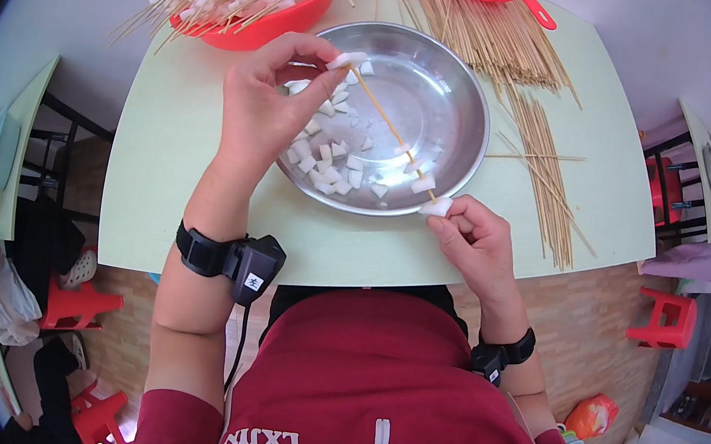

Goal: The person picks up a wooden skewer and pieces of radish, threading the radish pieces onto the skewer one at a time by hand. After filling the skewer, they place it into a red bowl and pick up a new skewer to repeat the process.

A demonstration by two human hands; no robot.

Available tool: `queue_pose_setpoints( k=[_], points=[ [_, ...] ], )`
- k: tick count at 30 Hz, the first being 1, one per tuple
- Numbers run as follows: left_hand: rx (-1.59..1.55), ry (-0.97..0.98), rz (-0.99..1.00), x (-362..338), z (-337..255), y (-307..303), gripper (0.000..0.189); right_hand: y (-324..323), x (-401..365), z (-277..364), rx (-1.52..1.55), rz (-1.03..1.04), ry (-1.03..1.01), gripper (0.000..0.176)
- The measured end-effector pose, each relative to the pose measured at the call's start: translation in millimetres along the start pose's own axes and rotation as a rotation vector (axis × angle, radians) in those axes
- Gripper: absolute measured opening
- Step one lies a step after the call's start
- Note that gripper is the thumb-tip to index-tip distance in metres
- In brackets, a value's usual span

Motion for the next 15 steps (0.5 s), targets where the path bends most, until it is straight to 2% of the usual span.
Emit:
queue_pose_setpoints(
  k=[2,4,8,15],
  points=[
    [-0.002,-0.01,0.0,-0.4,-0.4,1.5,0.013,0.8,0.3,1.6,-0.03,0.017,-0.056,0.011],
    [-0.028,0.042,-0.036,-0.2,-0.8,1.5,0.013,2.4,-1.6,5.8,0.003,0.029,-0.059,0.012],
    [-0.039,0.029,-0.054,0.2,0.6,1.2,0.013,3.0,-2.2,4.2,0.03,0.093,-0.055,0.014],
    [-0.005,0.018,-0.072,0.0,2.9,3.6,0.013,2.5,-1.6,6.8,0.038,0.054,-0.006,0.017]
  ],
)
Point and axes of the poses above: each hand's wrist, its own x-axis towards the middle knuckle, its own y-axis out of the palm, z = x × y, the point moved 3 cm from there along x, towards the middle knuckle, and after that the axes turned 4 degrees about -y, right-handed, at the moved point
